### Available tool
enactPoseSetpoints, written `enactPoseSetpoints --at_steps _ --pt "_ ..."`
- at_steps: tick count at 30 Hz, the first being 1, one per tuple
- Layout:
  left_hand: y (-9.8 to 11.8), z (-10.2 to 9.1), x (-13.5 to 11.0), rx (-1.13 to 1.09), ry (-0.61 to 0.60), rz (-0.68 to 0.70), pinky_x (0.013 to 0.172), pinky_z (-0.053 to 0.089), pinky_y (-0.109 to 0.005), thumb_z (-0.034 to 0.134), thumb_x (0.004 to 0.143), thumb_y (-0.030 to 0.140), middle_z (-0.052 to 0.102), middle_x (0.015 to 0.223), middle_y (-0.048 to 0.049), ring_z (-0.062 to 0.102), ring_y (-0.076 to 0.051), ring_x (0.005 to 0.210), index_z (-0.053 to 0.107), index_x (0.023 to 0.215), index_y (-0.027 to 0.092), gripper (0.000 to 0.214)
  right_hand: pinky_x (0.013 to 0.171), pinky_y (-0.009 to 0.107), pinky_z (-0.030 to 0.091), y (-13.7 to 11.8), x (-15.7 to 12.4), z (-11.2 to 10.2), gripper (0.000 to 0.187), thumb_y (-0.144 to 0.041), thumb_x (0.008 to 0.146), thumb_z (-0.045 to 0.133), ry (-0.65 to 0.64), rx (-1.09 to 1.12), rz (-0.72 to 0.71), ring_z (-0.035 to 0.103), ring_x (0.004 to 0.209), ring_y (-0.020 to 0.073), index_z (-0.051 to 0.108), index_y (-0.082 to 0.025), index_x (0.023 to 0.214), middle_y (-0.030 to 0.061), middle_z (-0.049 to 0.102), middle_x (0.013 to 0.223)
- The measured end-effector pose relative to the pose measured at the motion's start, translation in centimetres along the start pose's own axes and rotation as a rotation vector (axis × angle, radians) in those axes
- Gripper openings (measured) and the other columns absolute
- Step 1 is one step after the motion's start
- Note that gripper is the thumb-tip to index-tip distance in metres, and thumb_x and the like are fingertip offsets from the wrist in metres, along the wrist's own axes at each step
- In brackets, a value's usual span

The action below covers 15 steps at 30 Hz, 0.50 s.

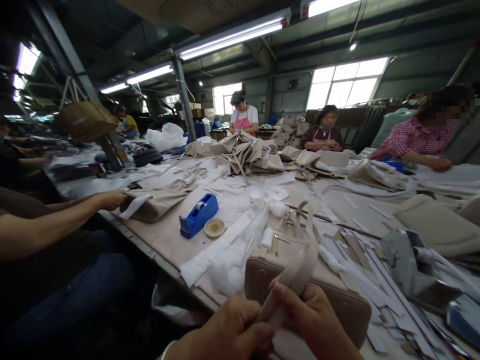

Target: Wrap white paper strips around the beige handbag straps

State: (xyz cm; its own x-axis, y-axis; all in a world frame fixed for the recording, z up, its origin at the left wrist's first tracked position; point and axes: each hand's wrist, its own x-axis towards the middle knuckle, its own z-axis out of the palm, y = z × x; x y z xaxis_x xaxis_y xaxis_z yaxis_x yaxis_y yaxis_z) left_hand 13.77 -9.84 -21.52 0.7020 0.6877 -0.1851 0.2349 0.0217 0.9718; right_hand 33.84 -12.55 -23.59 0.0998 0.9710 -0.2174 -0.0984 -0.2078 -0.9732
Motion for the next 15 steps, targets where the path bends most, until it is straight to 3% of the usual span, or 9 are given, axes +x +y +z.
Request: enactPoseSetpoints --at_steps 3,5,6,7,10,15 --pt "-0.8 -3.9 0.4 0.33 0.319 0.182 0.074 0.048 -0.027 0.055 0.091 0.031 0.074 0.085 -0.0059 0.065 -0.019 0.08 0.074 0.09 0.018 0.023 0.066 0.029 0.053 -0.7 0.4 -1.1 0.052 -0.064 0.073 0.072 0.132 -0.147 0.02 0.069 0.075 0.0259 0.082 -0.014 0.082 0.0123 0.078 0.079" --pt "-2.3 -7.0 1.3 0.579 0.584 0.123 0.09 0.048 -0.03 0.049 0.095 0.031 0.073 0.101 -0.0086 0.065 -0.021 0.096 0.071 0.104 0.018 0.027 0.063 0.028 0.051 -0.7 0.5 -1.5 0.056 -0.068 0.077 0.065 0.136 -0.236 0.044 0.068 0.075 0.0262 0.083 -0.015 0.079 0.013 0.078 0.078" --pt "-3.4 -8.5 1.7 0.744 0.652 0.032 0.096 0.046 -0.032 0.048 0.096 0.028 0.071 0.11 -0.0102 0.063 -0.022 0.104 0.069 0.111 0.018 0.028 0.059 0.027 0.05 -0.5 0.5 -1.6 0.058 -0.07 0.077 0.063 0.137 -0.258 0.044 0.067 0.073 0.0252 0.083 -0.015 0.078 0.0126 0.078 0.076" --pt "-4.4 -9.9 2.1 0.905 0.659 -0.076 0.101 0.044 -0.033 0.048 0.096 0.025 0.068 0.115 -0.011 0.06 -0.023 0.11 0.066 0.116 0.018 0.029 0.056 0.027 0.049 -0.2 0.6 -1.7 0.059 -0.071 0.077 0.062 0.137 -0.267 0.04 0.066 0.069 0.0242 0.083 -0.015 0.077 0.0122 0.077 0.073" --pt "-7.3 -12.8 2.8 1.07 0.6 -0.266 0.1 0.043 -0.042 0.059 0.085 0.014 0.065 0.116 -0.0156 0.057 -0.031 0.114 0.068 0.112 0.016 0.029 0.052 0.027 0.046 1.0 1.0 -2.0 0.06 -0.072 0.074 0.064 0.183 -0.274 0.006 0.06 0.058 0.0209 0.081 -0.015 0.07 0.0112 0.073 0.063" --pt "-9.4 -15.0 3.0 1.076 0.491 -0.353 0.091 0.047 -0.039 0.067 0.078 0.017 0.067 0.107 -0.0152 0.063 -0.03 0.103 0.073 0.1 0.016 0.023 0.061 0.029 0.049 1.4 1.4 -2.1 0.06 -0.07 0.081 0.058 0.075 -0.285 -0.035 0.063 0.066 0.0231 0.083 -0.015 0.081 0.0119 0.075 0.072"
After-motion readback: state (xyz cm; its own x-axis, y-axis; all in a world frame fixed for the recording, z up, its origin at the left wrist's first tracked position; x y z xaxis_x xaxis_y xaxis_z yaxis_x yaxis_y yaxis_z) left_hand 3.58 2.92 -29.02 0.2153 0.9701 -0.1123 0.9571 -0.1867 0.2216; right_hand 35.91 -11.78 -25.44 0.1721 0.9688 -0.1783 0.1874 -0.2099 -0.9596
